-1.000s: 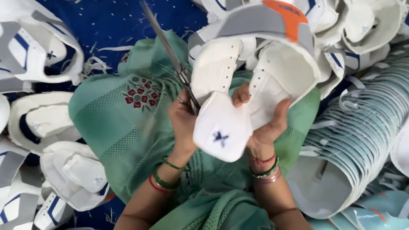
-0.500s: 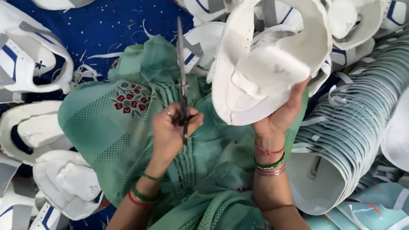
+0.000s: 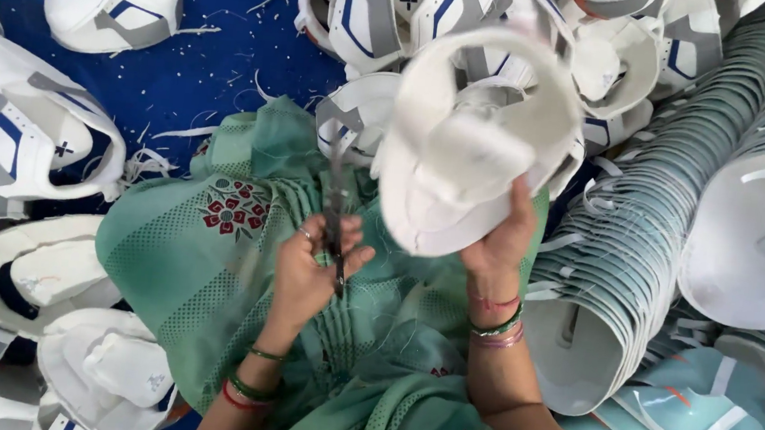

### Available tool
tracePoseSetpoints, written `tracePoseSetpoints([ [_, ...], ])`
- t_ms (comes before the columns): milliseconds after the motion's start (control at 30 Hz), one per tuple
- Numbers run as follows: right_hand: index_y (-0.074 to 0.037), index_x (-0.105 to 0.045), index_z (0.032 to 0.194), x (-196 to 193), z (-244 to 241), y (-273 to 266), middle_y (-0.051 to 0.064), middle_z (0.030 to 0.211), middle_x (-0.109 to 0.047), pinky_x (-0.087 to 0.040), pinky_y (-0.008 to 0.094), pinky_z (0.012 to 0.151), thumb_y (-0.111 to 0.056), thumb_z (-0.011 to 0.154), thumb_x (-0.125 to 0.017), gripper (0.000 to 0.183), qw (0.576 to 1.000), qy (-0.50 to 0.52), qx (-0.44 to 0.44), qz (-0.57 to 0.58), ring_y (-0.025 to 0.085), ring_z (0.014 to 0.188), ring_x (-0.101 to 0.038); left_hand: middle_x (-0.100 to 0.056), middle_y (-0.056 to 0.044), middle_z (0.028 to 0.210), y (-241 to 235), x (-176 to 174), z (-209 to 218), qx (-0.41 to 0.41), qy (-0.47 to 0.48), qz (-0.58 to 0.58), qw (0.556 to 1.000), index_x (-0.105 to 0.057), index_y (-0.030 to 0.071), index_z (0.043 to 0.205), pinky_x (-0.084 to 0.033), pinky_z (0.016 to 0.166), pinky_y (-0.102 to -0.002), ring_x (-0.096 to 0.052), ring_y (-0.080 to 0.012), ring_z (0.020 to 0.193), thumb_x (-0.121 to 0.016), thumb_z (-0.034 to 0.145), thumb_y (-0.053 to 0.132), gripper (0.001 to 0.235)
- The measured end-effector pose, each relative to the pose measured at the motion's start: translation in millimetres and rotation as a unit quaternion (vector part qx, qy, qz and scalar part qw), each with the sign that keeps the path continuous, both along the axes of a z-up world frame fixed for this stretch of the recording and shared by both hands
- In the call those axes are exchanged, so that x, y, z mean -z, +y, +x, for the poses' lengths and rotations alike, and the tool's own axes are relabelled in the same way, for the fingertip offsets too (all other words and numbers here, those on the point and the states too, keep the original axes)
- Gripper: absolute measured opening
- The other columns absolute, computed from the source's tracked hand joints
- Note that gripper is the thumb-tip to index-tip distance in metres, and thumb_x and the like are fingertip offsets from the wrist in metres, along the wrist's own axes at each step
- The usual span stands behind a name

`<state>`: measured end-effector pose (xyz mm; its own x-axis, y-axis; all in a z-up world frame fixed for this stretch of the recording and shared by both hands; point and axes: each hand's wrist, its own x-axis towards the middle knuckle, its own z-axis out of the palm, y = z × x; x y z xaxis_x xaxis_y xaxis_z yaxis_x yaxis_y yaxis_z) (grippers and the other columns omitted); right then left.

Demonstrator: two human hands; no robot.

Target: The person trims excess material from shoe uppers using scissors.

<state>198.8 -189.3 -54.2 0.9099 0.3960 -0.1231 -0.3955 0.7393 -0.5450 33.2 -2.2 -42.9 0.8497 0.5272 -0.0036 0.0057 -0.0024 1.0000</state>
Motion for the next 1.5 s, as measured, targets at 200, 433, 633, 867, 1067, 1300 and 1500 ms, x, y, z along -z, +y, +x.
tracePoseSetpoints([
  [200, -0.001, -0.053, 0.142, 51, -49, 13, 0.014, 0.134, -0.066, -0.048, 0.047, 0.111, -0.034, 0.103, -0.058, 0.051, 0.956, 0.157, -0.217, -0.119, 0.031, 0.124, -0.062, -0.078, -0.008, 0.097, 15, 3, -16, -0.075, -0.002, -0.175, 0.982, -0.071, 0.001, 0.104, -0.058, 0.075, -0.028, -0.072, -0.0151, 0.081, -0.079, 0.082, 0.008, 0.025],
  [433, -0.002, -0.058, 0.138, 46, -12, 22, 0.009, 0.127, -0.069, -0.053, 0.041, 0.099, -0.029, 0.103, -0.057, 0.044, 0.931, -0.107, -0.261, -0.233, 0.022, 0.117, -0.064, -0.061, -0.010, 0.133, 113, -10, -118, -0.422, -0.022, 0.368, 0.828, -0.019, -0.010, 0.148, -0.044, 0.116, -0.041, -0.059, -0.0223, 0.126, -0.081, 0.105, 0.018, 0.081],
  [633, 0.001, -0.064, 0.127, 81, 29, 72, 0.012, 0.115, -0.069, -0.056, 0.040, 0.096, -0.022, 0.097, -0.074, 0.039, 0.781, -0.333, -0.134, -0.511, 0.026, 0.109, -0.066, -0.055, -0.013, 0.148, 125, 9, -131, -0.441, -0.238, 0.225, 0.836, -0.023, 0.002, 0.153, -0.042, 0.125, -0.037, -0.054, -0.0263, 0.139, -0.058, 0.107, 0.028, 0.064],
  [867, 0.009, -0.045, 0.132, 104, 55, 116, 0.027, 0.123, -0.049, -0.053, 0.042, 0.090, -0.017, 0.070, -0.091, 0.081, 0.671, -0.445, 0.127, -0.580, 0.037, 0.111, -0.054, -0.055, -0.017, 0.146, 105, 36, -107, -0.367, -0.353, 0.010, 0.861, -0.042, 0.006, 0.144, -0.045, 0.118, -0.035, -0.055, -0.0263, 0.131, -0.040, 0.111, 0.037, 0.045],
  [1067, -0.001, -0.066, 0.112, 113, 74, 91, 0.011, 0.110, -0.069, -0.055, 0.032, 0.086, -0.014, 0.087, -0.087, 0.035, 0.799, -0.336, -0.027, -0.499, 0.019, 0.098, -0.063, -0.067, -0.018, 0.135, 51, 7, -18, -0.202, -0.169, -0.067, 0.962, -0.059, 0.000, 0.127, -0.056, 0.100, -0.038, -0.069, -0.0241, 0.114, -0.074, 0.097, 0.004, 0.034],
  [1300, -0.003, -0.056, 0.132, -13, 60, 33, 0.005, 0.122, -0.068, -0.052, 0.029, 0.105, -0.003, 0.103, -0.069, 0.032, 0.970, -0.211, 0.018, -0.122, 0.012, 0.111, -0.064, -0.063, -0.014, 0.138, 30, 1, -4, -0.029, -0.111, -0.015, 0.993, -0.056, 0.002, 0.125, -0.053, 0.109, -0.035, -0.064, -0.0193, 0.124, -0.083, 0.087, 0.015, 0.049],
  [1500, 0.000, -0.059, 0.137, -65, 62, -30, 0.007, 0.124, -0.069, -0.051, 0.027, 0.106, 0.000, 0.102, -0.069, 0.037, 0.932, -0.310, 0.013, -0.185, 0.012, 0.112, -0.065, -0.068, -0.013, 0.137, 21, -6, -5, 0.097, -0.056, -0.021, 0.994, -0.060, 0.001, 0.118, -0.055, 0.102, -0.034, -0.067, -0.0177, 0.116, -0.083, 0.082, 0.009, 0.043],
])
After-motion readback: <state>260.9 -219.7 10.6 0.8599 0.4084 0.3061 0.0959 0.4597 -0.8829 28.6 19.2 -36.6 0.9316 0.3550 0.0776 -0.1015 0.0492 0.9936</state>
